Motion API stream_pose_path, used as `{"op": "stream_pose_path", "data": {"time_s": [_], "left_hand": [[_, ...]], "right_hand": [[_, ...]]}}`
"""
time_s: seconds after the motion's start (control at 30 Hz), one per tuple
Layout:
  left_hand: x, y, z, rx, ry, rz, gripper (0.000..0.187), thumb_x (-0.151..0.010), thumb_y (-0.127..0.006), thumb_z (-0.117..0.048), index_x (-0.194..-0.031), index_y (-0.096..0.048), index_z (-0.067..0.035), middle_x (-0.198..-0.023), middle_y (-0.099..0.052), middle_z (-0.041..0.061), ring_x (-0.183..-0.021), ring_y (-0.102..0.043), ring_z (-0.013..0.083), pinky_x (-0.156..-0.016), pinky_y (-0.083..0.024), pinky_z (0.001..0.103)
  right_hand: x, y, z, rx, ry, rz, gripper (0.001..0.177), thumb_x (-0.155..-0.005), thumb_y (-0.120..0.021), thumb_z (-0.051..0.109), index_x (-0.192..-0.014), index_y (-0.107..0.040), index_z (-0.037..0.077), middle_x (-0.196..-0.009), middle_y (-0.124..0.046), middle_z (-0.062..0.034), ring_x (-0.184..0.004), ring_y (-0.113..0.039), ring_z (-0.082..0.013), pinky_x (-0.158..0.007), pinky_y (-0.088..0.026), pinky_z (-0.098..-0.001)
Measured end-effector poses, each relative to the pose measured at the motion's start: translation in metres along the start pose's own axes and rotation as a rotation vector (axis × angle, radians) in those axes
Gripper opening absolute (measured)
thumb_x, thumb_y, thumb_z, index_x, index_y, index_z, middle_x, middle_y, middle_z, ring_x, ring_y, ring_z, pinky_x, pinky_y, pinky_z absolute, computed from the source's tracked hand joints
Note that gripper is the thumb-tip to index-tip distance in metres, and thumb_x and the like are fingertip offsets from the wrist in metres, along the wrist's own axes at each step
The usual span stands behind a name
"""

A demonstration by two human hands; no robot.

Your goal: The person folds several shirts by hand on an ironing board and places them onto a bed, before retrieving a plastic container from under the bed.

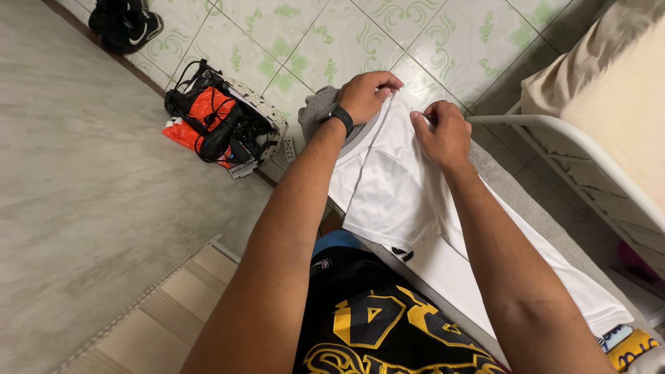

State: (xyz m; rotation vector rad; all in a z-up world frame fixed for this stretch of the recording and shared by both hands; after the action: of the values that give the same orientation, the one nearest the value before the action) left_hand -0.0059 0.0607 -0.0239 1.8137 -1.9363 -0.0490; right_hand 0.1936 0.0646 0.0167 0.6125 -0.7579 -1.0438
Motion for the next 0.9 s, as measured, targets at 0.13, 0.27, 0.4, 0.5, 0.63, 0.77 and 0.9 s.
{"op": "stream_pose_path", "data": {"time_s": [0.13,0.27,0.4,0.5,0.63,0.77,0.9], "left_hand": [[0.023,0.02,-0.013,0.165,-0.162,-0.417,0.016,-0.097,-0.059,-0.009,-0.109,-0.071,-0.009,-0.103,-0.076,0.004,-0.096,-0.075,0.0178,-0.081,-0.059,0.031],[0.124,0.012,-0.048,-0.074,-0.362,-0.499,0.016,-0.095,-0.066,-0.012,-0.109,-0.069,-0.005,-0.114,-0.064,0.011,-0.109,-0.064,0.0283,-0.094,-0.054,0.039],[0.218,-0.006,-0.051,-0.373,-0.1,-0.365,0.035,-0.087,-0.076,-0.027,-0.115,-0.066,-0.007,-0.114,-0.06,0.012,-0.106,-0.06,0.0311,-0.09,-0.05,0.043],[0.253,-0.021,-0.03,-0.37,0.19,-0.201,0.056,-0.086,-0.078,-0.037,-0.125,-0.055,-0.003,-0.116,-0.06,0.016,-0.102,-0.063,0.0344,-0.081,-0.053,0.044],[0.272,-0.04,0.006,-0.077,0.475,-0.195,0.052,-0.087,-0.076,-0.036,-0.124,-0.056,-0.007,-0.103,-0.072,0.01,-0.09,-0.071,0.0311,-0.073,-0.056,0.042],[0.279,-0.055,0.026,-0.023,0.501,-0.209,0.041,-0.089,-0.074,-0.031,-0.12,-0.058,-0.009,-0.098,-0.074,0.006,-0.087,-0.072,0.0276,-0.071,-0.057,0.041],[0.284,-0.057,0.03,-0.008,0.382,-0.271,0.033,-0.092,-0.074,-0.023,-0.117,-0.058,-0.008,-0.093,-0.074,0.008,-0.085,-0.072,0.0281,-0.071,-0.056,0.04]], "right_hand": [[0.016,0.021,0.018,-0.092,0.358,-0.266,0.032,-0.1,-0.075,0.024,-0.112,-0.063,-0.004,-0.105,-0.064,-0.0197,-0.097,-0.063,-0.034,-0.087,-0.051,-0.0436],[0.023,0.019,0.003,-0.208,0.227,-0.152,0.031,-0.101,-0.072,0.023,-0.111,-0.063,-0.005,-0.103,-0.064,-0.0183,-0.09,-0.066,-0.0293,-0.083,-0.054,-0.0415],[-0.006,0.01,0.0,-0.107,0.02,0.025,0.036,-0.105,-0.065,0.03,-0.119,-0.071,-0.002,-0.104,-0.07,-0.0198,-0.089,-0.068,-0.0272,-0.085,-0.055,-0.0401],[-0.024,-0.01,0.0,-0.064,-0.139,0.226,0.044,-0.104,-0.062,0.037,-0.121,-0.072,-0.002,-0.103,-0.074,-0.0188,-0.091,-0.069,-0.0255,-0.086,-0.054,-0.0389],[-0.038,-0.033,-0.003,-0.184,-0.238,0.363,0.046,-0.104,-0.06,0.04,-0.123,-0.069,-0.001,-0.1,-0.072,-0.0056,-0.091,-0.065,-0.0153,-0.083,-0.052,-0.0333],[-0.041,-0.039,-0.006,-0.227,-0.307,0.393,0.039,-0.105,-0.062,0.037,-0.117,-0.07,0.001,-0.089,-0.068,-0.0006,-0.079,-0.057,-0.0105,-0.075,-0.05,-0.0291],[-0.043,-0.035,0.002,-0.328,-0.324,0.376,0.028,-0.103,-0.065,0.031,-0.103,-0.069,0.004,-0.082,-0.061,0.0033,-0.071,-0.049,-0.0073,-0.066,-0.045,-0.0255]]}}
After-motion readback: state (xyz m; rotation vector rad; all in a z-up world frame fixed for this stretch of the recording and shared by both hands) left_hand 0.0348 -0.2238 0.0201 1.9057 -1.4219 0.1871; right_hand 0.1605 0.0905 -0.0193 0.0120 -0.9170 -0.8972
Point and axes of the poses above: each hand's wrist, its own x-axis away from the middle knuckle, its own y-axis out of the back of the hand, z = x × y, the point moved 7 cm from there along -x, towards the middle knuckle
